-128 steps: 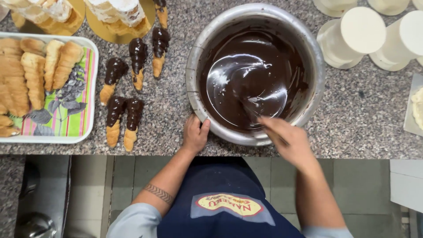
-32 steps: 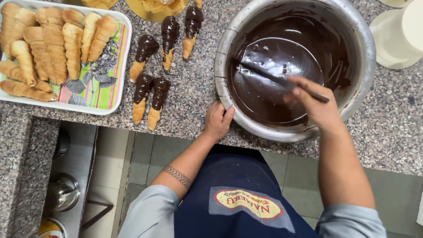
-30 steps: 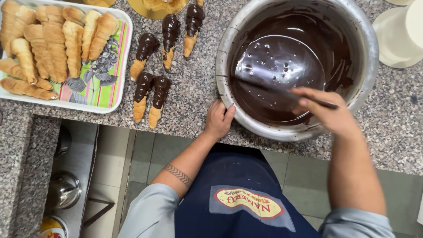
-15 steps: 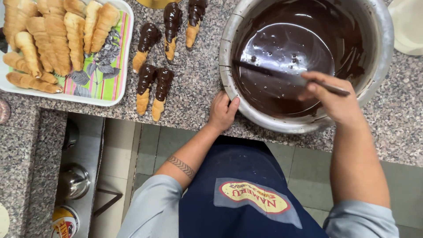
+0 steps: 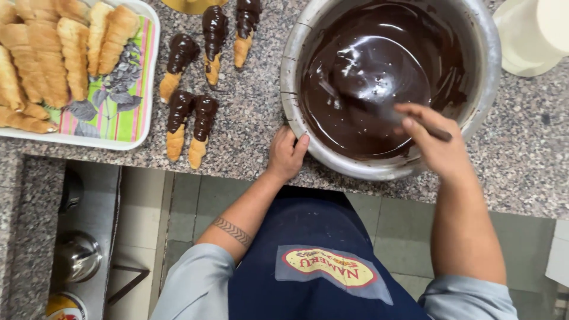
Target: The person breaks chocolate bars into a bowl of melted chocolate and stirs it with a spatula.
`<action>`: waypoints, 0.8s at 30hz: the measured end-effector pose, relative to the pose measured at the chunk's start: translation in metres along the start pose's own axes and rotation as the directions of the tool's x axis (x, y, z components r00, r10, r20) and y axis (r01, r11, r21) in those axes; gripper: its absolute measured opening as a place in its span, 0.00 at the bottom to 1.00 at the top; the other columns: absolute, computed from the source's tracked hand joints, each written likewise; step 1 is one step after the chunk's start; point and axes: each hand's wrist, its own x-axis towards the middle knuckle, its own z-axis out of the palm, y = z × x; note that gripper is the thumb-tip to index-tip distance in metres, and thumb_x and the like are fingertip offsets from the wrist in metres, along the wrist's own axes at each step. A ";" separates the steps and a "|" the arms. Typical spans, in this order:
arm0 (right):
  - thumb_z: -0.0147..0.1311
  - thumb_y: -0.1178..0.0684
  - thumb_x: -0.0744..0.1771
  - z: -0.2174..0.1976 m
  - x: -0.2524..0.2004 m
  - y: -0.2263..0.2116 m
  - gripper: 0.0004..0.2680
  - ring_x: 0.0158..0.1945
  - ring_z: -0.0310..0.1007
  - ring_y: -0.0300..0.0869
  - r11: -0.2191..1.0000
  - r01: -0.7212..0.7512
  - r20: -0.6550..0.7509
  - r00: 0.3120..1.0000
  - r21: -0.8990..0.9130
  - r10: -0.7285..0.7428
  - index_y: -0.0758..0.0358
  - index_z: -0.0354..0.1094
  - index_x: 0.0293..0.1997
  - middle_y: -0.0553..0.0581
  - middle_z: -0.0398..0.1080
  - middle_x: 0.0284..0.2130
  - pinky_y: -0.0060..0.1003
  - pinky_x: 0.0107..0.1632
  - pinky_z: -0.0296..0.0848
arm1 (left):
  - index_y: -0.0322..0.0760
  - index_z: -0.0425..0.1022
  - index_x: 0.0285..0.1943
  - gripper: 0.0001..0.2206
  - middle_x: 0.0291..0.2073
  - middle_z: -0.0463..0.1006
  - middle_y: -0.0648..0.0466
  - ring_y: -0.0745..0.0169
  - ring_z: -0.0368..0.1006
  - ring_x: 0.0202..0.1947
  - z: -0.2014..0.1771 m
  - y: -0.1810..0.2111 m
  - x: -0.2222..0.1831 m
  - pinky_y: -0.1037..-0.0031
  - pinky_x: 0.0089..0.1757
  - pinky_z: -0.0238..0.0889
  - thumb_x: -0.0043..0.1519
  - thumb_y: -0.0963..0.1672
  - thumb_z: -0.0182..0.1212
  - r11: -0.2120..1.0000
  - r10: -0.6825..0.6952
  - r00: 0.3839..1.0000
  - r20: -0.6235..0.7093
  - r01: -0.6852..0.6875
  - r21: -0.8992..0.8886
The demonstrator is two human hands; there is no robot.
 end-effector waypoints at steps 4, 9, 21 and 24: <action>0.57 0.57 0.69 -0.047 -0.043 -0.007 0.09 0.42 0.71 0.33 0.972 -0.115 -0.174 0.982 -0.202 0.080 0.63 0.76 0.56 0.52 0.76 0.40 0.28 0.47 0.69 | 0.34 0.74 0.51 0.14 0.43 0.77 0.44 0.40 0.72 0.47 -0.001 0.002 -0.001 0.54 0.50 0.63 0.70 0.49 0.52 1.000 0.004 1.000 -0.001 -0.004 0.022; 0.56 0.57 0.72 -0.046 -0.034 0.025 0.07 0.48 0.73 0.35 0.987 -0.002 -0.467 0.881 -0.163 -0.075 0.65 0.75 0.55 0.53 0.76 0.44 0.28 0.53 0.71 | 0.33 0.74 0.51 0.14 0.44 0.77 0.43 0.39 0.72 0.47 -0.001 0.002 0.001 0.54 0.49 0.64 0.70 0.49 0.52 0.999 0.027 1.000 0.005 -0.027 0.023; 0.55 0.59 0.69 -0.039 -0.058 0.019 0.08 0.42 0.73 0.37 0.982 -0.141 -0.378 0.922 -0.128 0.083 0.66 0.75 0.52 0.55 0.76 0.40 0.31 0.48 0.71 | 0.31 0.74 0.53 0.15 0.46 0.77 0.40 0.36 0.72 0.48 -0.001 -0.001 0.000 0.52 0.50 0.63 0.70 0.48 0.51 1.000 0.031 0.999 0.010 -0.031 -0.002; 0.54 0.57 0.71 -0.025 -0.041 0.039 0.07 0.49 0.73 0.38 0.984 0.084 -0.529 0.834 -0.157 -0.155 0.68 0.74 0.53 0.55 0.75 0.45 0.32 0.53 0.72 | 0.31 0.74 0.52 0.14 0.45 0.77 0.40 0.37 0.72 0.48 0.001 -0.003 -0.001 0.53 0.50 0.63 0.70 0.48 0.52 1.000 0.026 1.000 0.018 -0.026 0.015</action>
